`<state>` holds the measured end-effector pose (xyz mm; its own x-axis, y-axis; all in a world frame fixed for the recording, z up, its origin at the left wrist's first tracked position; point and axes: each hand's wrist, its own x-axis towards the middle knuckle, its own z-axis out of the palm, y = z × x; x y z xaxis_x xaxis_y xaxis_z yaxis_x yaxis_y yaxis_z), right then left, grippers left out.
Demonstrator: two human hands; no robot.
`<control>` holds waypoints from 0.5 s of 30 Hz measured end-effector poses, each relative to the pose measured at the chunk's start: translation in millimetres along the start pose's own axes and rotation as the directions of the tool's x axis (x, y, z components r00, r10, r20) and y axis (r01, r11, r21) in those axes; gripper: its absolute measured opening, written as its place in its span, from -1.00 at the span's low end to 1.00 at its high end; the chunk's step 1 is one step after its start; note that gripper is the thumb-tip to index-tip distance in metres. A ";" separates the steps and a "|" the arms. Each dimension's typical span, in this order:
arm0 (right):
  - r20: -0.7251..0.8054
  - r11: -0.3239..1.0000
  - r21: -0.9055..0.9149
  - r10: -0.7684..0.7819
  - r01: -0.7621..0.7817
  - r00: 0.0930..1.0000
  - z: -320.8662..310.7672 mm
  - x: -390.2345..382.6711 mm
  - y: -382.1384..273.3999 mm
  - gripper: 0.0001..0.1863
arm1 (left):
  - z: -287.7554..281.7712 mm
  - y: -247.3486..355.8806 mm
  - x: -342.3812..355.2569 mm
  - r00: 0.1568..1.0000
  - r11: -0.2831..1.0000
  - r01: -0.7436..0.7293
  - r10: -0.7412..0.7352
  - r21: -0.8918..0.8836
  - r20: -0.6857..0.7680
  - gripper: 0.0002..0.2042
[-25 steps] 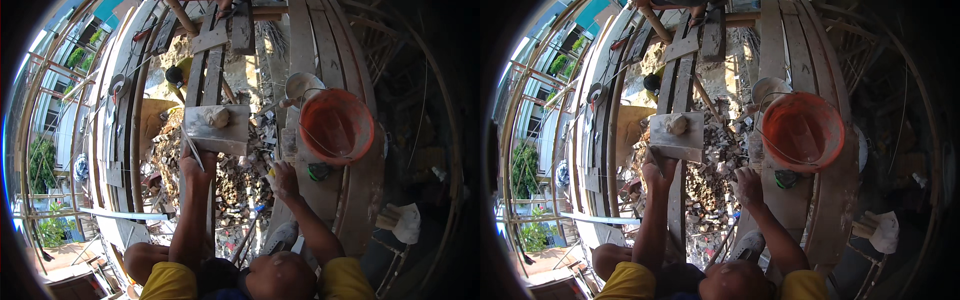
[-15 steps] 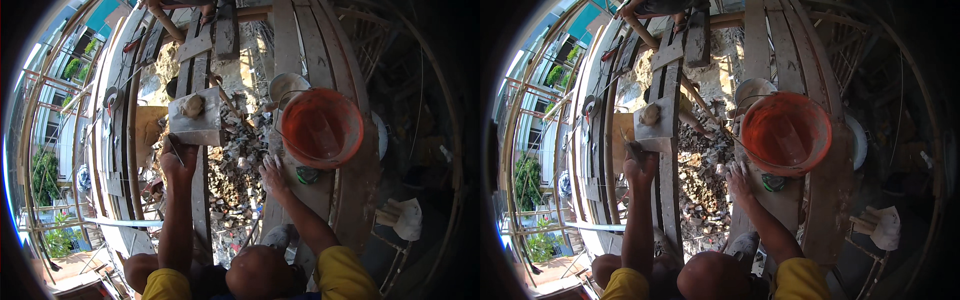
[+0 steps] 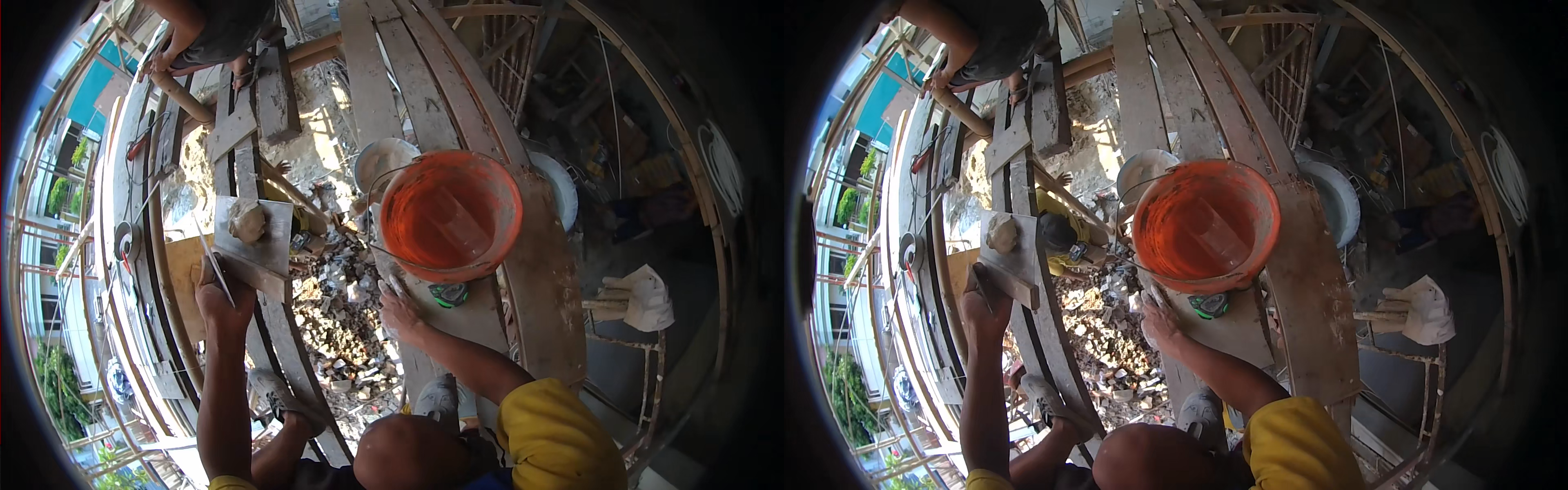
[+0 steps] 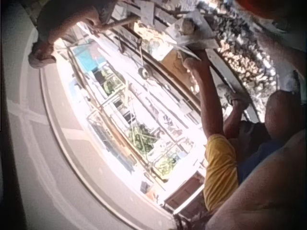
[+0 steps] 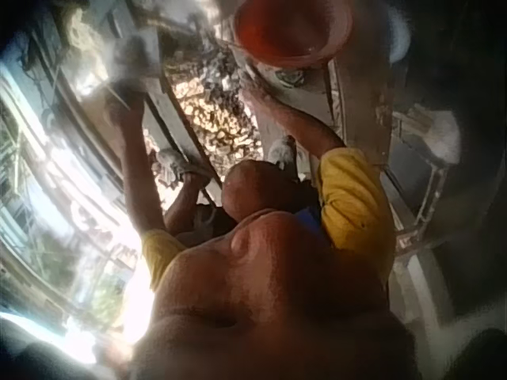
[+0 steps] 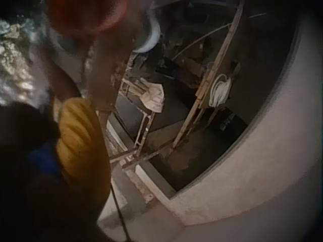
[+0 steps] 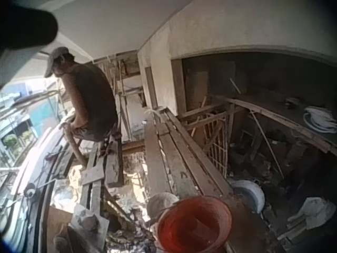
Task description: Mixing plaster compound in a bowl and applying it to a ceiling seam using a trowel.
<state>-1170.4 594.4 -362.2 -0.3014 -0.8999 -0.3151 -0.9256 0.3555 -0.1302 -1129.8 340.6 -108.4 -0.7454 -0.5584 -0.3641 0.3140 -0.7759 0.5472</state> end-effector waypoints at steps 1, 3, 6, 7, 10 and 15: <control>-0.030 0.999 0.032 -0.024 0.025 0.999 4.8 -5.2 2.4 -0.70 | -4.9 2.6 6.2 0.996 0.999 -0.028 0.030 0.017 -0.081 -0.68; -0.075 1.000 -0.001 -0.028 0.028 0.997 -20.2 -11.9 0.7 -0.70 | -20.8 21.0 21.0 0.998 0.990 0.009 -0.017 0.144 0.059 -0.67; -0.107 1.000 -0.010 0.009 -0.011 0.994 30.6 -16.4 21.2 -0.72 | 4.4 15.0 29.8 0.997 0.984 0.073 -0.074 0.162 -0.005 -0.67; -0.108 1.000 -0.014 -0.029 0.028 0.994 26.8 -12.9 14.8 -0.72 | 8.7 27.7 25.8 0.995 0.981 0.094 -0.088 0.170 -0.043 -0.67; -0.021 0.998 -0.062 -0.032 0.030 0.999 -6.4 -7.5 0.6 -0.70 | 7.3 72.7 18.0 0.989 0.973 0.063 -0.031 0.222 -0.146 -0.65; -0.036 0.996 0.089 0.021 -0.017 0.999 14.3 3.6 8.9 -0.67 | -36.6 132.1 49.5 0.989 0.956 -0.019 0.061 0.293 -0.136 -0.63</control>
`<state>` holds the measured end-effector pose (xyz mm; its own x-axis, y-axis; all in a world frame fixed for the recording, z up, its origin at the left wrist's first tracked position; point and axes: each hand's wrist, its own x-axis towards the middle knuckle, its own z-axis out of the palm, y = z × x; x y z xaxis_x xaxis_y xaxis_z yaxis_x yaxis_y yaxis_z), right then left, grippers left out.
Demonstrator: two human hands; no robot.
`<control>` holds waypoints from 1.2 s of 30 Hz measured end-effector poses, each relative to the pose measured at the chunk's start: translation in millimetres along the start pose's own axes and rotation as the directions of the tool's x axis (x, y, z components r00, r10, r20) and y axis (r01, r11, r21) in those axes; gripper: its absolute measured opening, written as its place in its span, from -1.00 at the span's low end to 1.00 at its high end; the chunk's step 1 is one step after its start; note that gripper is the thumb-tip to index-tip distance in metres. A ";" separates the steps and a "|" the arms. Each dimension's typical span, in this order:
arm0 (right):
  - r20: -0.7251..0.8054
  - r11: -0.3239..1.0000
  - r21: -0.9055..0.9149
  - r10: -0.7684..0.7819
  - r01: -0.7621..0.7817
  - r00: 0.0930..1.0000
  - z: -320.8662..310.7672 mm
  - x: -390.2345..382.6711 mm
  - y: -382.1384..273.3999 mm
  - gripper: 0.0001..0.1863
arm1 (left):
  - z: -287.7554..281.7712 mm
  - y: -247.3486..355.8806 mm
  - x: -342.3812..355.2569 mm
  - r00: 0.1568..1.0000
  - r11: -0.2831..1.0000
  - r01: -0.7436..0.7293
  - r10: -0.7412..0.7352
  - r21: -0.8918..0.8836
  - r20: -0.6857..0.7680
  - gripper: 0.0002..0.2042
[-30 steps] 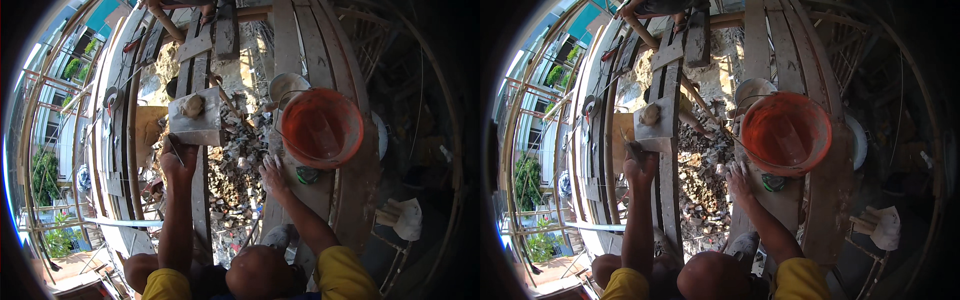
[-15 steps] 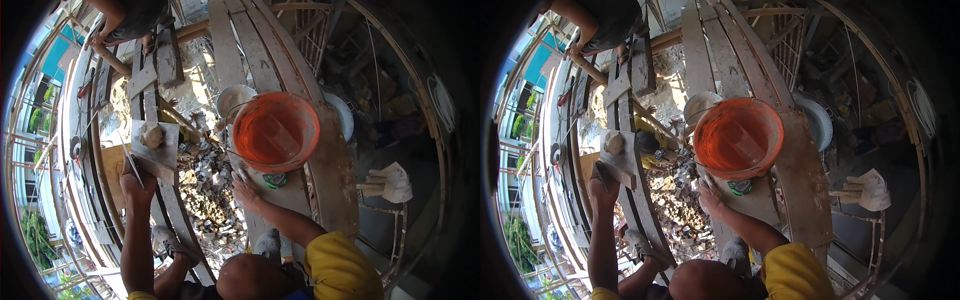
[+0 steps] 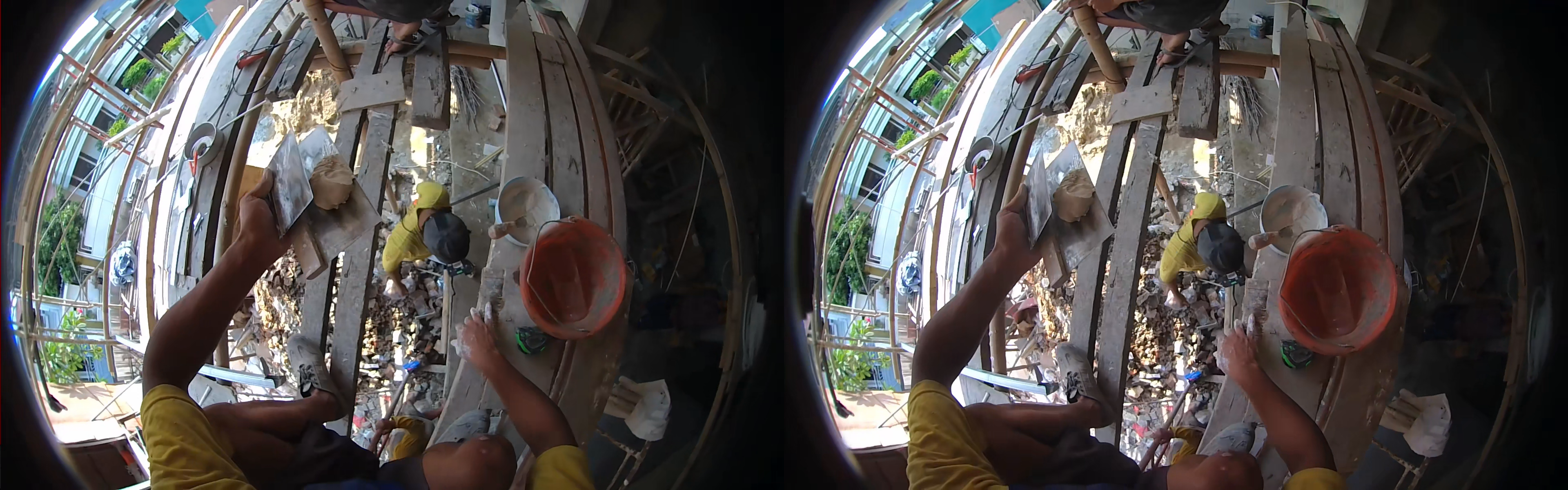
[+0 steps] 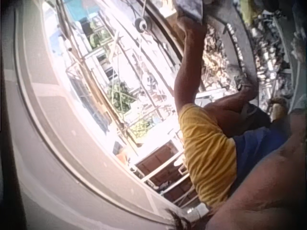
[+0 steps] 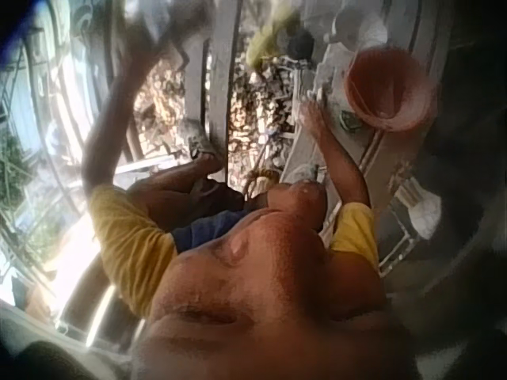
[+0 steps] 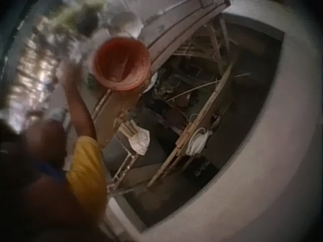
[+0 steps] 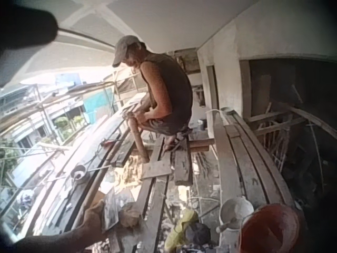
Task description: Mixing plaster compound in a bowl and applying it to a ceiling seam using a trowel.
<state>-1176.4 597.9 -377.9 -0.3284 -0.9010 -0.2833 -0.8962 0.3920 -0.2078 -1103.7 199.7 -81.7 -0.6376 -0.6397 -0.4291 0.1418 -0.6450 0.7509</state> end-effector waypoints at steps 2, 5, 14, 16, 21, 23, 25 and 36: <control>-0.142 0.979 0.201 0.044 -0.015 0.989 -29.0 11.5 -20.5 -0.63 | -29.5 25.9 8.0 1.000 1.000 -0.015 0.015 0.028 0.009 -0.62; -0.057 0.972 0.233 -0.026 0.038 0.998 -81.1 55.5 -34.5 -0.57 | -55.5 52.7 25.4 0.998 0.999 -0.008 0.011 0.052 -0.061 -0.61; 0.007 0.889 0.374 -0.289 0.266 0.957 -115.1 225.2 -87.7 -0.47 | -122.8 81.3 68.2 0.995 0.954 -0.048 0.021 -0.297 -0.094 -0.58; 0.045 0.863 0.476 -0.216 0.169 0.975 -137.2 250.1 -126.4 -0.38 | -138.3 85.1 66.8 0.987 0.921 -0.080 0.019 -0.382 -0.160 -0.58; 0.156 0.940 0.315 -0.184 0.127 0.971 -83.8 268.1 -131.9 -0.18 | -115.6 110.3 47.3 0.985 0.849 -0.117 0.035 -0.514 -0.168 -0.62; 0.183 0.959 0.254 -0.176 0.127 0.967 -75.8 269.2 -128.8 -0.17 | -110.2 114.1 46.9 0.982 0.841 -0.152 0.069 -0.519 -0.176 -0.61; 0.260 0.991 0.098 -0.109 0.086 0.960 -91.1 252.5 -156.1 -0.16 | -113.6 131.4 31.1 0.978 0.836 -0.181 0.098 -0.518 -0.183 -0.61; 0.304 0.994 0.105 -0.052 0.021 0.951 -62.1 261.1 -163.0 -0.07 | -71.7 156.4 -11.8 0.978 0.757 -0.207 0.150 -0.619 -0.143 -0.56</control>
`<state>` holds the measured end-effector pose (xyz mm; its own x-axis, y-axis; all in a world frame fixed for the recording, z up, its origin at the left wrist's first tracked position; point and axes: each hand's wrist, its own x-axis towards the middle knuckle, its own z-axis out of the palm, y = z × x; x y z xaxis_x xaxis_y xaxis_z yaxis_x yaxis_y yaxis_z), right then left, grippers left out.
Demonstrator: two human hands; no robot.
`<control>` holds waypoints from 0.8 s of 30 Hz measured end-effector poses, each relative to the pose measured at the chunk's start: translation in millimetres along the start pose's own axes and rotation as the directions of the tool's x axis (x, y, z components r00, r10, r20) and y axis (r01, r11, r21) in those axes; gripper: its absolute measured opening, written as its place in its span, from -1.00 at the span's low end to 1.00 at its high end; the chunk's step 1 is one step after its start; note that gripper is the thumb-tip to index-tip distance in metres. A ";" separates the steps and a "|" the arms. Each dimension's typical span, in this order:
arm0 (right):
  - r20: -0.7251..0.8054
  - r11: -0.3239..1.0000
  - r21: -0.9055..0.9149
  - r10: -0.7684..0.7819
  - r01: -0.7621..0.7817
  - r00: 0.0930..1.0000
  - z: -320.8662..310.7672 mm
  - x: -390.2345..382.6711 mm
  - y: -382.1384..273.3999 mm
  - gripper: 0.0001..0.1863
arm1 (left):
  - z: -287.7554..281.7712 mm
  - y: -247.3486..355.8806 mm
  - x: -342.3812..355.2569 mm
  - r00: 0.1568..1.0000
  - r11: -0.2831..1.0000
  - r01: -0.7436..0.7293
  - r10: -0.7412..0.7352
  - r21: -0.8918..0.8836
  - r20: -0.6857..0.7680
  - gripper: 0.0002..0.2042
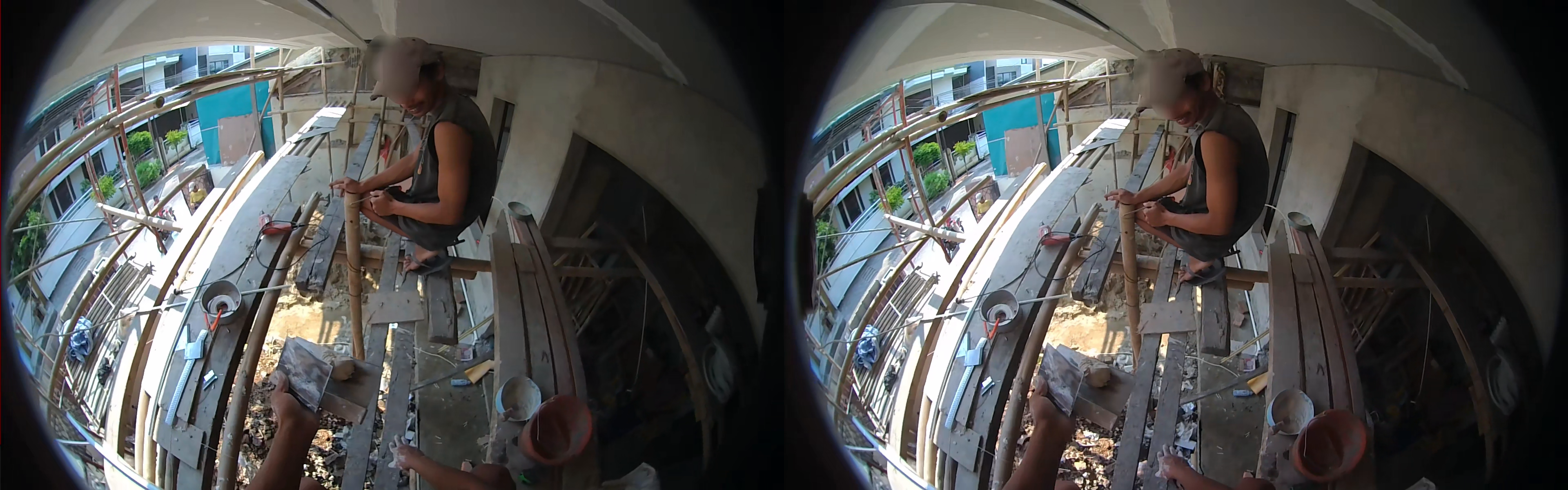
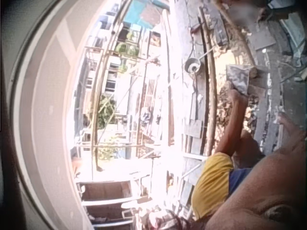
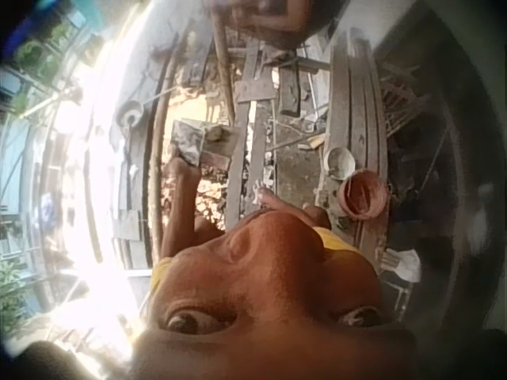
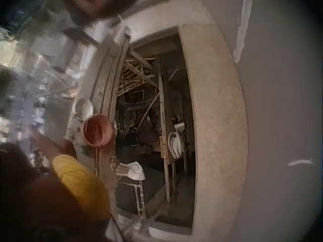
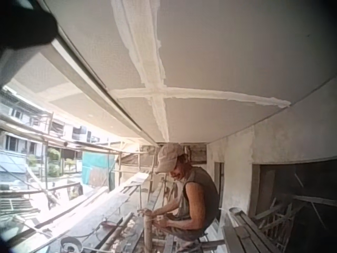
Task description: Mixing plaster compound in a bowl and applying it to a ceiling seam using a trowel.
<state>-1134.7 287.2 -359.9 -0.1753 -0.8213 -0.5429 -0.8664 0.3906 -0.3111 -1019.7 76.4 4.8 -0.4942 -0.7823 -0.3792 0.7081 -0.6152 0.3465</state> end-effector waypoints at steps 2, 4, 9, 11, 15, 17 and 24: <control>0.062 1.000 -0.015 -0.010 0.011 0.998 4.7 11.1 3.7 -0.05 | -16.5 -8.9 3.5 0.999 1.000 -0.012 0.011 0.024 0.043 -0.57; 0.081 0.987 -0.117 -0.098 0.107 0.992 34.4 23.7 25.2 -0.13 | -25.6 -18.6 -0.9 0.998 0.998 0.061 -0.061 -0.026 0.009 -0.58; -0.018 0.995 -0.062 -0.079 0.078 0.997 28.9 20.1 35.5 0.00 | -49.8 -40.9 1.6 0.993 0.994 0.100 -0.097 0.050 -0.072 -0.60; -0.143 1.000 -0.023 -0.022 0.018 0.990 15.4 13.7 25.6 0.02 | -50.7 -44.2 2.4 0.994 0.995 0.082 -0.077 0.063 -0.080 -0.60; -0.413 0.978 0.127 0.203 -0.164 0.888 -9.6 23.6 2.0 0.06 | -56.2 -32.1 6.3 0.996 0.996 0.046 -0.040 0.074 -0.084 -0.60; -0.398 0.878 0.350 0.455 -0.327 0.796 -28.4 46.9 0.9 0.17 | -57.3 -19.1 9.8 0.996 0.988 -0.002 0.016 0.157 -0.092 -0.60; 0.175 0.325 0.718 0.772 -0.616 0.611 -84.3 120.8 23.7 0.53 | -82.2 67.3 73.8 0.948 0.925 -0.206 0.270 0.320 -0.169 -0.60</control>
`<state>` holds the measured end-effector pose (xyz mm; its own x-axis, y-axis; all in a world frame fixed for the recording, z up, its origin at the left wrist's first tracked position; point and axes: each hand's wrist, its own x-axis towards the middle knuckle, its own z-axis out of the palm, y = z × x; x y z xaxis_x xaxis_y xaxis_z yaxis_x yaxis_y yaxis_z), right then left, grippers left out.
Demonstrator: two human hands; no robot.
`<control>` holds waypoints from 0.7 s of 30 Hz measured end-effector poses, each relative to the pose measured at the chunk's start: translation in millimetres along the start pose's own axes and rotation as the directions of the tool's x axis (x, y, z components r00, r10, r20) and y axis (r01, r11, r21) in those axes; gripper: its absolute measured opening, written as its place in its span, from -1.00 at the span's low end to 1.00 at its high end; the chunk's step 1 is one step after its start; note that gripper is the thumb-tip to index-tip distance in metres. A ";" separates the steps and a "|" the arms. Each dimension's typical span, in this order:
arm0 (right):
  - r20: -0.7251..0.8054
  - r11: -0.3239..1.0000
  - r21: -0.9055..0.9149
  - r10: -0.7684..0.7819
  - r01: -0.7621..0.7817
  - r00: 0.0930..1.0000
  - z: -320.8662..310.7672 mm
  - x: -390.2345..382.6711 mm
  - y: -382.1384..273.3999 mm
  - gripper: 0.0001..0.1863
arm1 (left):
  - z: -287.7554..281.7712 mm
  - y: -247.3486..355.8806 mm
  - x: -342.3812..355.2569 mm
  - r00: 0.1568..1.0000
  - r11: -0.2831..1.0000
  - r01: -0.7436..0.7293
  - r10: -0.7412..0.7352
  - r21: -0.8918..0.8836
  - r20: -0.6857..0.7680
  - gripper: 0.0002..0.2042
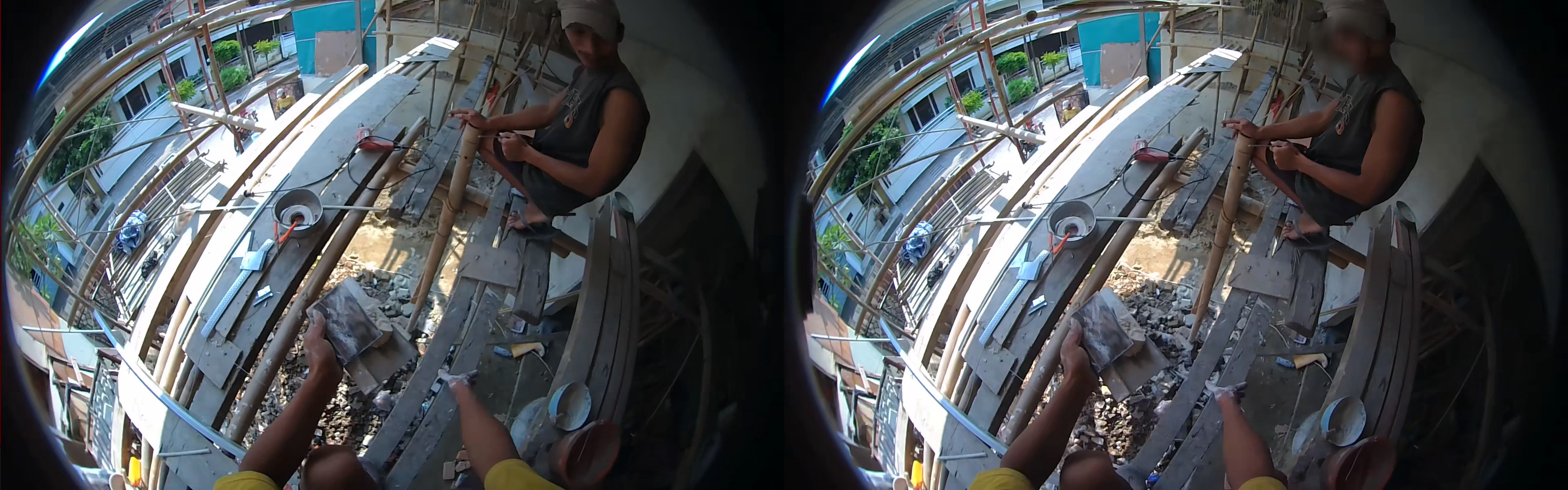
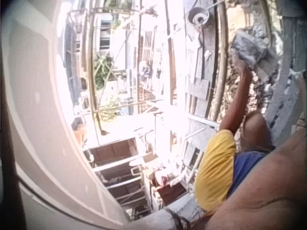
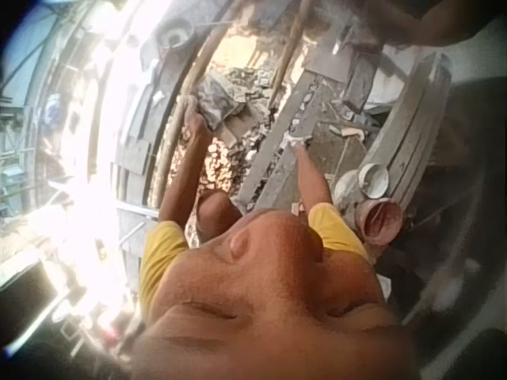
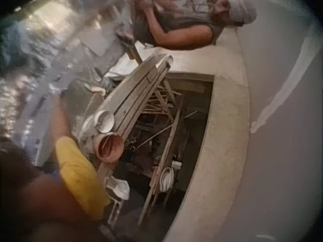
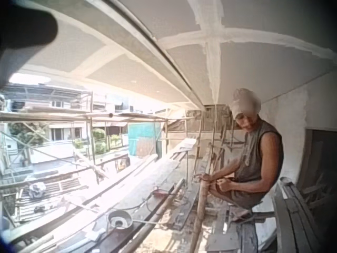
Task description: Mixing plaster compound in a bowl and applying it to a ceiling seam using a trowel.
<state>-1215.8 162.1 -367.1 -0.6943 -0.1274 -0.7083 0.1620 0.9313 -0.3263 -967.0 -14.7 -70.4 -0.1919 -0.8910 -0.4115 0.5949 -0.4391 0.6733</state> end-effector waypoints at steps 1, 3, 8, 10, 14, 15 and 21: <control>-0.007 0.999 -0.022 0.035 -0.035 0.999 1.9 -11.0 -11.0 0.53 | -19.4 9.6 22.8 1.000 0.999 0.003 -0.004 -0.038 -0.005 -0.58; -0.025 0.993 -0.067 0.092 -0.094 0.995 8.5 -9.5 -9.3 0.53 | -59.3 18.9 76.4 0.999 0.996 -0.039 0.042 -0.076 0.033 -0.56; -0.059 0.996 -0.036 0.083 -0.085 0.995 20.1 -0.9 0.1 0.52 | -165.6 25.6 199.8 0.983 0.988 -0.154 0.151 -0.019 -0.109 -0.55; -0.067 0.993 0.016 0.115 -0.114 0.991 13.6 -10.5 -1.2 0.50 | -173.0 24.7 224.0 0.969 0.985 -0.169 0.172 0.031 -0.176 -0.55; -0.072 0.995 -0.018 0.096 -0.098 0.993 12.7 -14.6 -3.1 0.50 | -216.5 29.0 289.4 0.940 0.959 -0.263 0.279 0.106 -0.197 -0.63; -0.082 0.995 -0.026 0.098 -0.100 0.992 9.7 -13.0 -1.6 0.49 | -219.7 24.1 302.5 0.943 0.964 -0.244 0.261 0.107 -0.204 -0.63; -0.042 0.972 -0.113 0.203 -0.207 0.978 6.7 -19.4 -22.5 0.52 | -254.5 26.5 362.0 0.830 0.843 -0.334 0.476 0.422 -0.292 -0.55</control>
<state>-1201.3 141.3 -350.2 -0.6756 0.0788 -0.7330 0.2216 0.9700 -0.1000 -822.1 -319.5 -357.9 0.3517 -0.9143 -0.2008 0.2361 -0.1209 0.9642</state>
